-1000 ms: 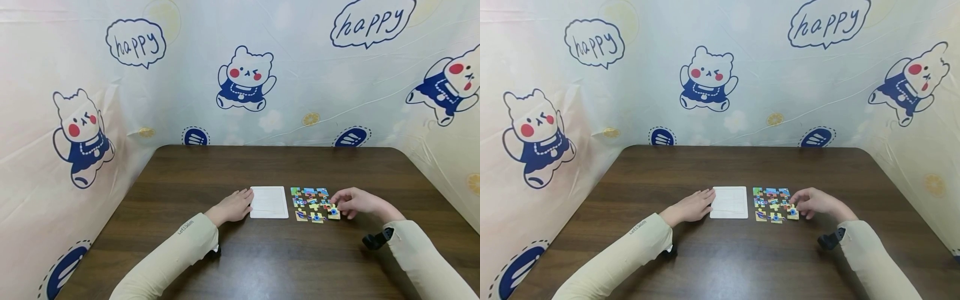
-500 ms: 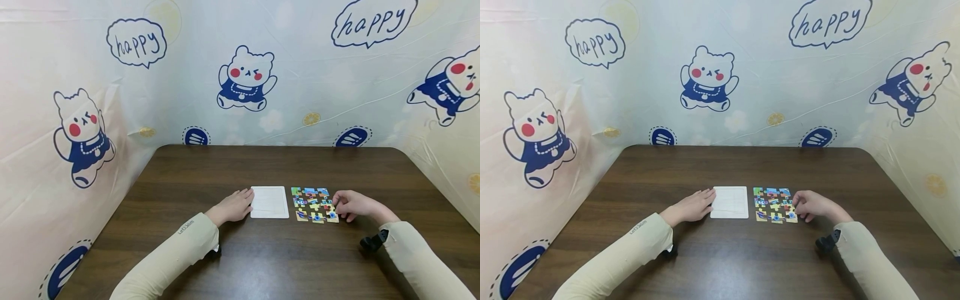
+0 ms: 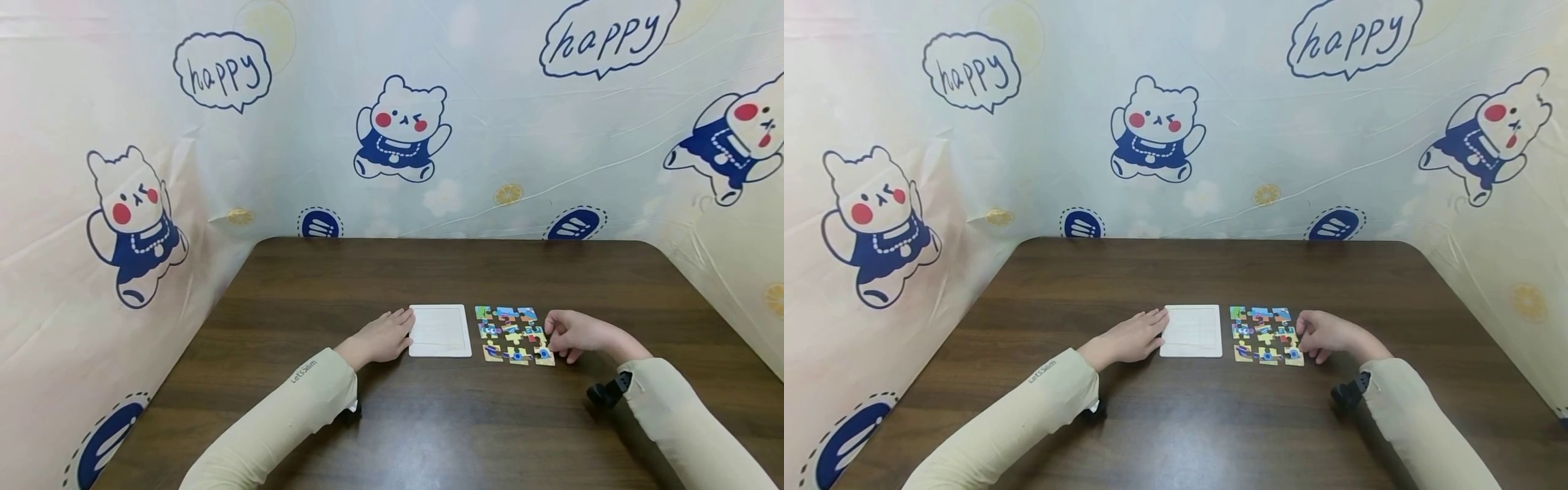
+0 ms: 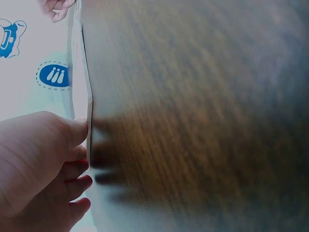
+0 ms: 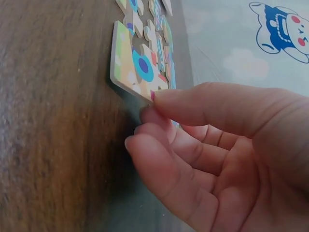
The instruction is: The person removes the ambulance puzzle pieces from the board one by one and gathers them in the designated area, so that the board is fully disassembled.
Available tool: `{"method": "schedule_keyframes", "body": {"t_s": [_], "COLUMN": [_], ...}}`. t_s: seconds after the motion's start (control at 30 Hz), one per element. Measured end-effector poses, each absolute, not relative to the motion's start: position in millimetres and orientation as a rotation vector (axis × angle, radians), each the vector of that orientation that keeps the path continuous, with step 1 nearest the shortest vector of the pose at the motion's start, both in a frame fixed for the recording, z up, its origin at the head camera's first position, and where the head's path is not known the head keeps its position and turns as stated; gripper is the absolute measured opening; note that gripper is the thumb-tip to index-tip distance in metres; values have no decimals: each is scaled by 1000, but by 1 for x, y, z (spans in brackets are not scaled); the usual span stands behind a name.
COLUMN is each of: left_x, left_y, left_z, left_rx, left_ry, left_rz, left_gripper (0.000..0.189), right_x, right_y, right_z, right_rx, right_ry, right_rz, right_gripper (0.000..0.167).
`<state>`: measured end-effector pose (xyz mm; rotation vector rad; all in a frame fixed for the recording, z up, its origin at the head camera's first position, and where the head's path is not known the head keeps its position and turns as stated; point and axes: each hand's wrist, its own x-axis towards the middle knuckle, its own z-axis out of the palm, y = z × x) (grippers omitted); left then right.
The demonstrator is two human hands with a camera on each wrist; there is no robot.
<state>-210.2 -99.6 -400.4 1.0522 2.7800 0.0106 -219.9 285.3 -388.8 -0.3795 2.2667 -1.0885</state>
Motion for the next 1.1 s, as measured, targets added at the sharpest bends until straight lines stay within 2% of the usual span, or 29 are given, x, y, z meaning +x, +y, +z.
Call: {"method": "schedule_keyframes", "body": {"t_s": [0.8, 0.93, 1.1], "left_x": [-214, -219, -229], "left_y": [-102, -110, -127], "left_z": [-394, -385, -365], "left_rx": [1015, 937, 814], "left_ry": [2769, 2804, 2940], "left_rz": [81, 125, 91], "left_gripper": [47, 52, 60], "right_x": [-224, -227, -231], "right_y": [276, 271, 265], "right_z": [-380, -372, -363], "right_rx": [-306, -331, -348], "right_ry": [2460, 2616, 2899], "right_rz": [-1057, -1019, -880], "right_gripper": [15, 21, 42]}}
